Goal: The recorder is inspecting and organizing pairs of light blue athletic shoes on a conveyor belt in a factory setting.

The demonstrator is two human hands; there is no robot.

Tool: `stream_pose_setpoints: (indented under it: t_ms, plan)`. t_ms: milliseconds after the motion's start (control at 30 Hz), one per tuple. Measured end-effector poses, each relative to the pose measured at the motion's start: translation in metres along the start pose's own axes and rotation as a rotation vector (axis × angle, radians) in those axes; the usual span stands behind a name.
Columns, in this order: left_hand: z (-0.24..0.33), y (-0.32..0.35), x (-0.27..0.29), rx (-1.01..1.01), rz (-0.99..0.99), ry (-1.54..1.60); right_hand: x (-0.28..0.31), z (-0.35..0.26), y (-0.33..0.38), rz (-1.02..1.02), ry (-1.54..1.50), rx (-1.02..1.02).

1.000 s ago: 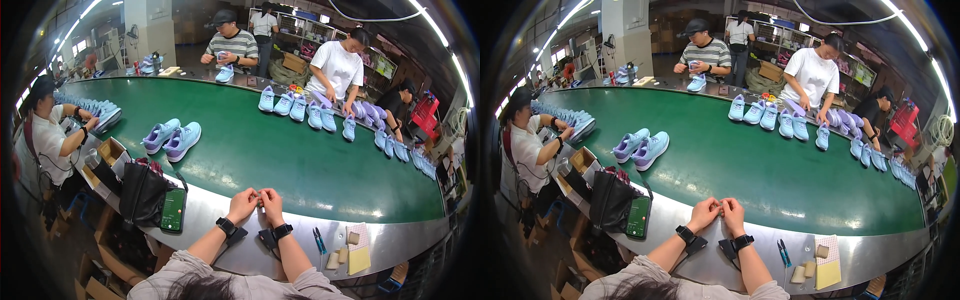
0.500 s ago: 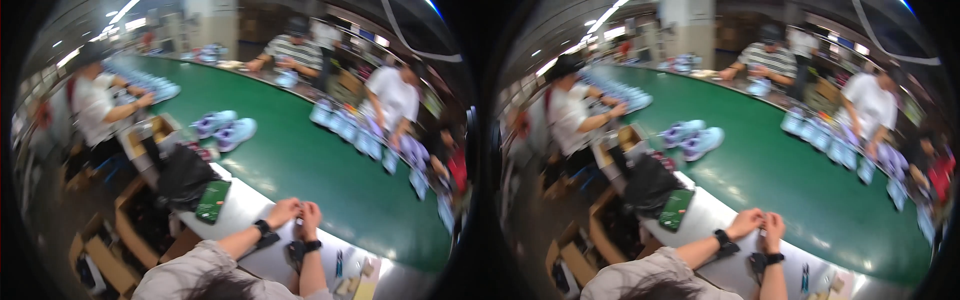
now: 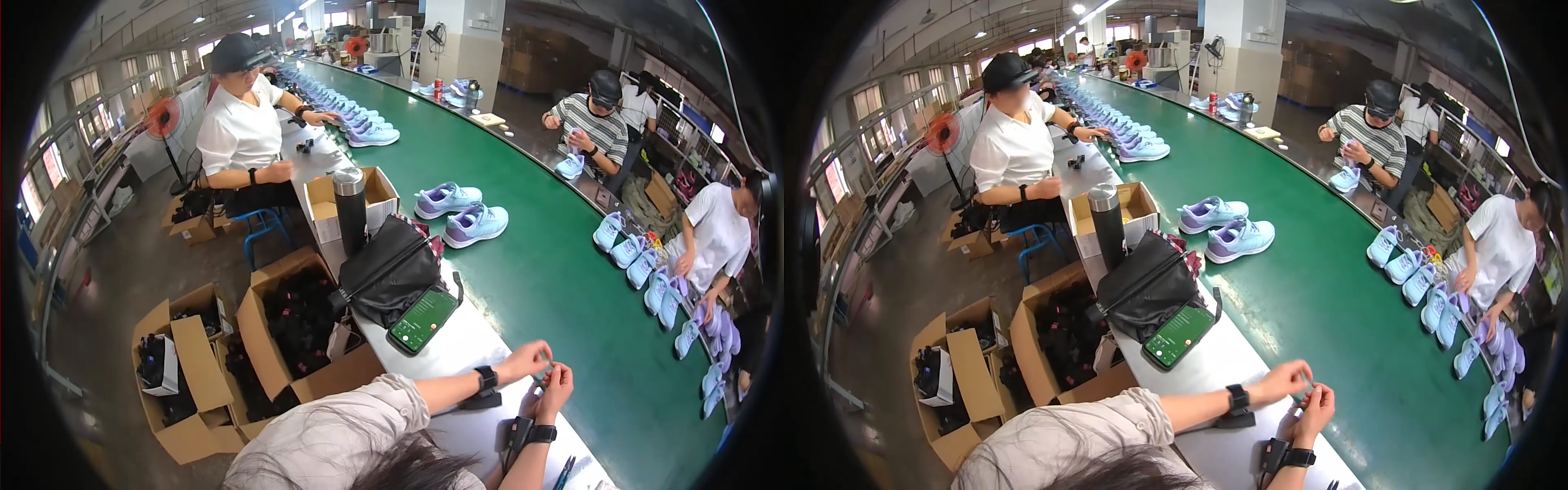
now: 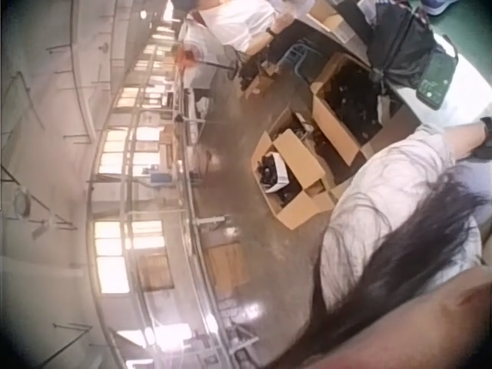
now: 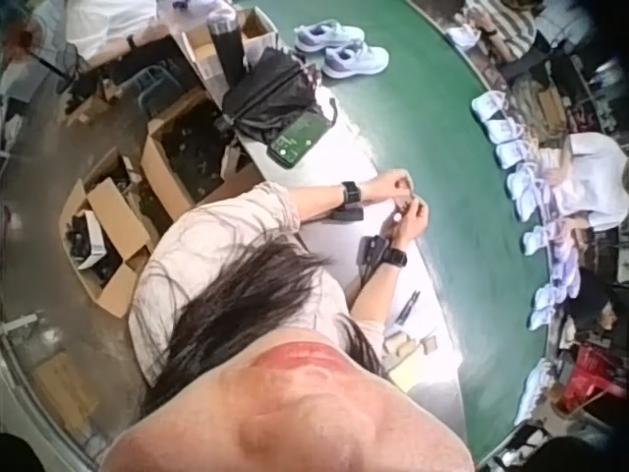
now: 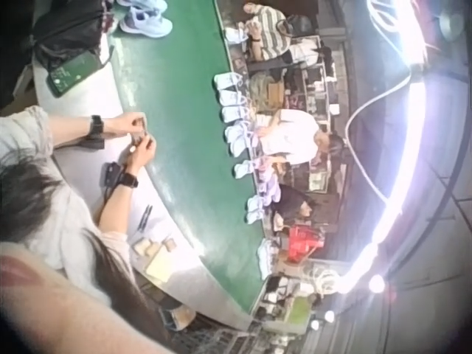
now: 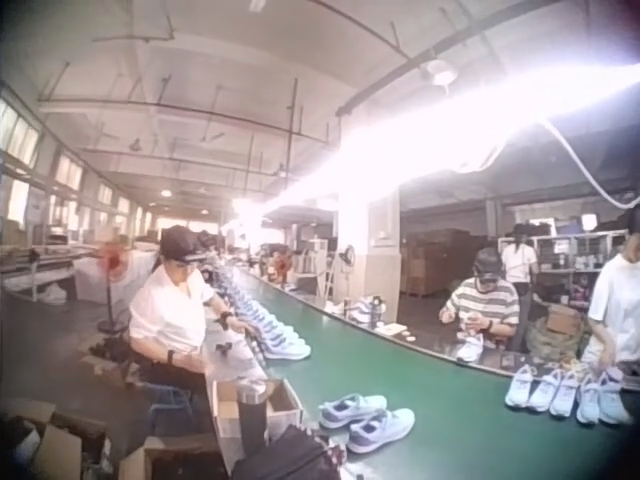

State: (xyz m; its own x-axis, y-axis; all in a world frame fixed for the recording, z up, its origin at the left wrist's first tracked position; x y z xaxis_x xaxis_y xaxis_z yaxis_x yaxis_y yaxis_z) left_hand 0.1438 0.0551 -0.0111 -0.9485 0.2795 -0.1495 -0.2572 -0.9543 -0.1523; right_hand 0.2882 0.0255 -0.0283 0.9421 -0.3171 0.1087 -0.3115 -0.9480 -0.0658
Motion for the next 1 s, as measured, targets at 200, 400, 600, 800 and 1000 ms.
stream_pose_setpoints:
  t_ms: [200, 400, 600, 800, 1000]
  plan:
    - [0.138, 0.029, 0.135, -0.679, 0.602, 0.356, 0.002, -0.005, 0.005, -0.038, -0.007, 0.018]
    - [0.259, 0.109, 0.226, -0.855, 1.164, 0.737, 0.004, -0.007, 0.005, -0.038, 0.040, -0.039]
    - [0.271, 0.123, 0.095, -0.940, 0.321, 0.398, 0.010, -0.007, 0.007, 0.012, 0.064, -0.034]
    - [0.307, 0.130, 0.021, -1.319, -0.538, 0.535, 0.018, 0.001, 0.009, -0.010, 0.017, -0.044]
    - [0.316, 0.128, -0.021, -1.360, -0.580, 0.704, 0.025, 0.003, 0.008, -0.017, 0.022, -0.038]
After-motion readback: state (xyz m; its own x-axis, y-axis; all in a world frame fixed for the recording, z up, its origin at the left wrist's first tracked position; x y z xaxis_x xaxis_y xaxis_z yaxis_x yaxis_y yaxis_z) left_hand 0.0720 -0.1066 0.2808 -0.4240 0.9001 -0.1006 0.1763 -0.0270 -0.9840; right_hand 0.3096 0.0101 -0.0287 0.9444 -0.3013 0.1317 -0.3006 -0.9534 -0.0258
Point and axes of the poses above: each hand's wrist, its own y-axis away from the middle knuckle, its own x-axis out of the back of the hand, z = x × y, the point moved 1 cm from there along -y, towards the middle knuckle, and after that the axes turned 9 degrees about y, right-handed, at the moved point
